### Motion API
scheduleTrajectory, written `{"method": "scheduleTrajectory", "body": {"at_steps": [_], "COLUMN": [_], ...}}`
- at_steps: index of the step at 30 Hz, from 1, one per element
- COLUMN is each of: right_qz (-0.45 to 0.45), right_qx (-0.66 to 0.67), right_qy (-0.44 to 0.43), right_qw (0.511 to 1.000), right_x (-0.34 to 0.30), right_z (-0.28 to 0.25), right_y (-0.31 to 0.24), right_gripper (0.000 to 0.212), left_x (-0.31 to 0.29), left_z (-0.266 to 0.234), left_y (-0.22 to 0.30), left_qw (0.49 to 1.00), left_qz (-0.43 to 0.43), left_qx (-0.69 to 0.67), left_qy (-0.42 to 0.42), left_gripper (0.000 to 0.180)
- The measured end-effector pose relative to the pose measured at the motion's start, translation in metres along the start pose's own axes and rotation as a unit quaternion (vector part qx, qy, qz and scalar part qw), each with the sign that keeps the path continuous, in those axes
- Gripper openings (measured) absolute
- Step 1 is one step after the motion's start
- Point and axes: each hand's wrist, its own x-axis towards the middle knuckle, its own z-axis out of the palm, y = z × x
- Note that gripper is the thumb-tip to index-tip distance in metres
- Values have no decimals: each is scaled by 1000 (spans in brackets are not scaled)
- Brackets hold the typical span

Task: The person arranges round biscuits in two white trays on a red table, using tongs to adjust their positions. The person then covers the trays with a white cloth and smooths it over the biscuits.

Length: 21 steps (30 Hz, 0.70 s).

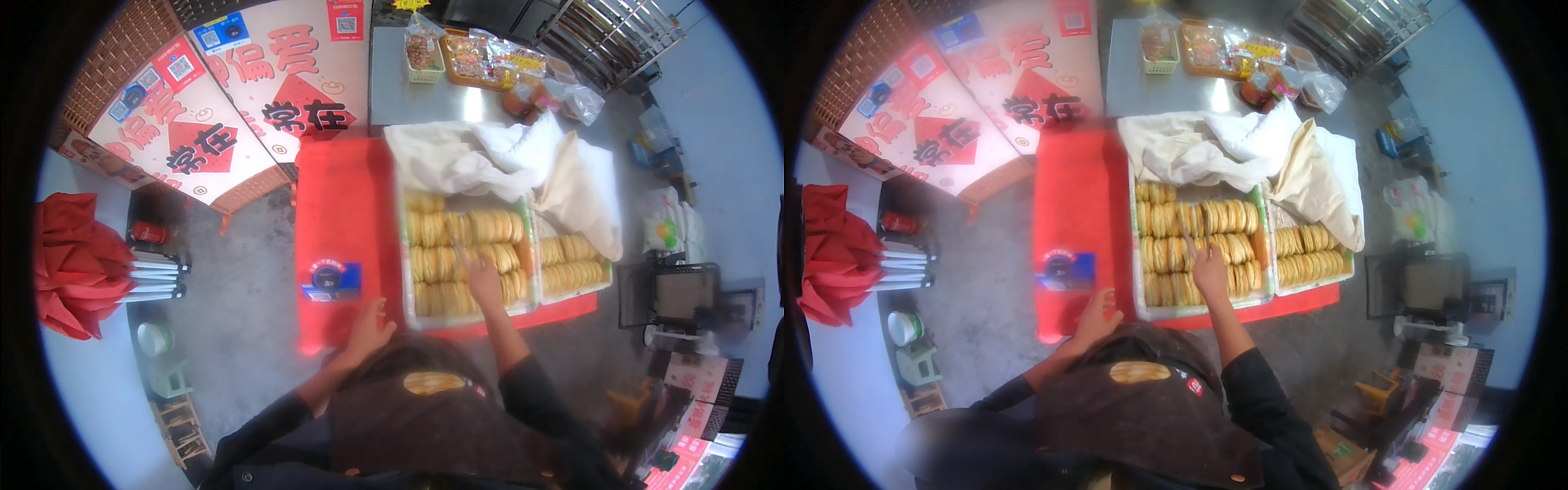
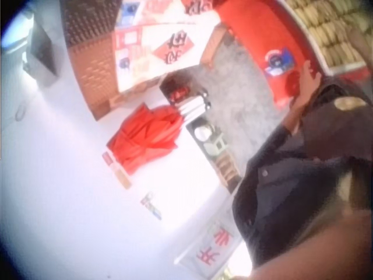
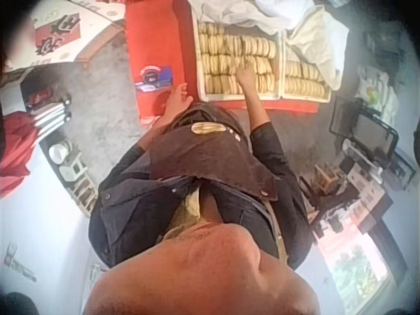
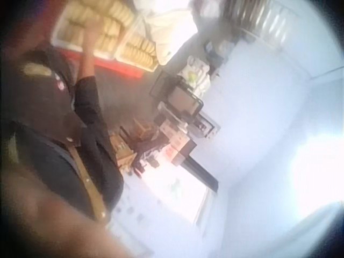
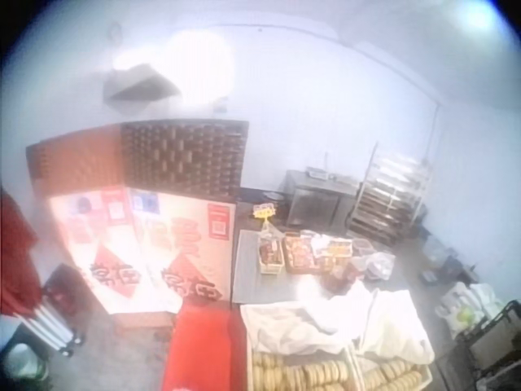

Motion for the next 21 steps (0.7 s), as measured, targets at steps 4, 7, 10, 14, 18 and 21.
{"method": "scheduleTrajectory", "body": {"at_steps": [4,7,10,14,18,21], "right_qz": [3,-32,36,1,-160,37], "right_qx": [-85,-150,-123,-128,-135,68], "right_qy": [-5,-10,-41,-65,-82,-244], "right_qw": [996,988,991,990,974,967], "right_x": [1,21,10,27,104,102], "right_z": [4,9,26,37,-25,-18], "right_y": [-5,22,-26,-24,91,39], "right_gripper": [66,71,74,71,58,46], "left_x": [-2,3,-6,-11,9,-7], "left_z": [-7,-1,-13,-18,13,-8], "left_y": [1,5,-10,-11,10,-15], "left_qw": [1000,1000,1000,999,1000,999], "left_qz": [-11,5,-9,-28,29,-3], "left_qx": [13,6,18,32,4,36], "left_qy": [-8,-8,14,12,-6,24], "left_gripper": [68,66,65,66,66,66]}}
